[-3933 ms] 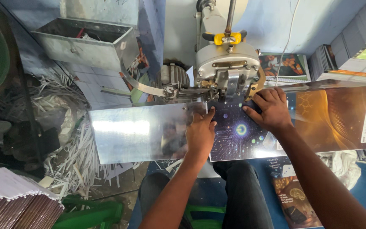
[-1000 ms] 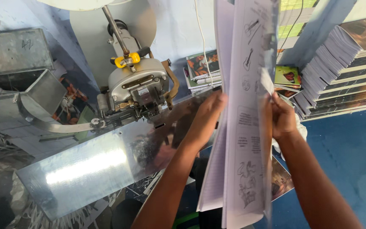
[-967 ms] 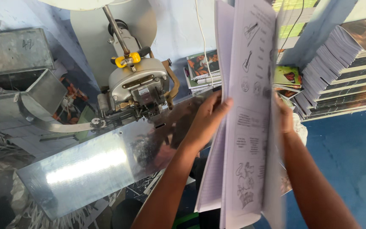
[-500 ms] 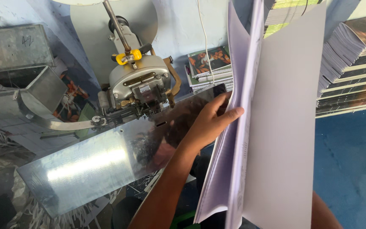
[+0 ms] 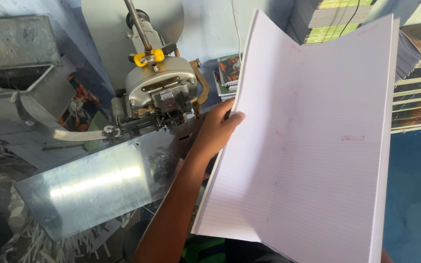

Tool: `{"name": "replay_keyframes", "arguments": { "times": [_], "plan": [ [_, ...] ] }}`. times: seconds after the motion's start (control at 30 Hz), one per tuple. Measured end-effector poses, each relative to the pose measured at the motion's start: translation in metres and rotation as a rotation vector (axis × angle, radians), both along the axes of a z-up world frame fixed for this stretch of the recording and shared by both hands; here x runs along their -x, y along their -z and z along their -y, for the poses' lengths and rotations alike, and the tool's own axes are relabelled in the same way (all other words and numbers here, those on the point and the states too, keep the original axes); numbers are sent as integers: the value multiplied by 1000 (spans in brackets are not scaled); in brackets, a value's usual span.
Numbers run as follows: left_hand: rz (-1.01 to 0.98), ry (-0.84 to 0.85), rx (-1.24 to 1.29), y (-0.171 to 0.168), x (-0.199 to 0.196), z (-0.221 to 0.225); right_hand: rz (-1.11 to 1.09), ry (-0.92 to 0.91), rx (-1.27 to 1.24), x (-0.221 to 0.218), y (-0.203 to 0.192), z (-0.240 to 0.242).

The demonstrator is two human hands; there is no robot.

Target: The person repeatedly picks up a book cover, places it on a binding machine, and operates the machine to stitch the spine. They then remove the bound book and place it on a growing stack to the right. The cycle repeats with new covers taken from a stack on the left.

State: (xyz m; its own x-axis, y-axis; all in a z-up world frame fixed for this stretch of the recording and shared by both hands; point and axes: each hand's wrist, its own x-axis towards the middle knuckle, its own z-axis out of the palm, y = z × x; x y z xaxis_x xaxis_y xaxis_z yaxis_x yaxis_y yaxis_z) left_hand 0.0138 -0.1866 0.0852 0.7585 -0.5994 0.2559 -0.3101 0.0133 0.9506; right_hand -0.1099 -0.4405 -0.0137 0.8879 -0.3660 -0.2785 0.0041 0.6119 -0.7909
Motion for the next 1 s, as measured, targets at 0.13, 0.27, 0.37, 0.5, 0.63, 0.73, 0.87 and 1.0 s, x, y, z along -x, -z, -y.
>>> {"name": "replay_keyframes", "arguments": {
  "times": [0.13,0.27,0.37,0.5,0.63,0.73,0.87,1.0],
  "plan": [
    [-25,-55,-40,6,-6,-4,-13,8,10,8,0,2],
    [-15,-66,-30,9,-12,-6,-15,12,7,12,-1,-1],
    [7,-38,-3,12,-15,-5,-20,14,8,15,-1,-2],
    [-61,-54,-60,16,-16,-3,-27,17,8,18,-1,-3],
    [91,-17,45,17,-14,1,-30,19,6,19,-2,-2],
    [24,-30,11,17,-12,2,-34,19,8,19,-3,-2],
    [-53,-35,22,17,-8,6,-36,20,17,22,-5,-1],
    [-47,-1,127,24,-6,13,-39,35,26,29,-9,2]
  ]
}}
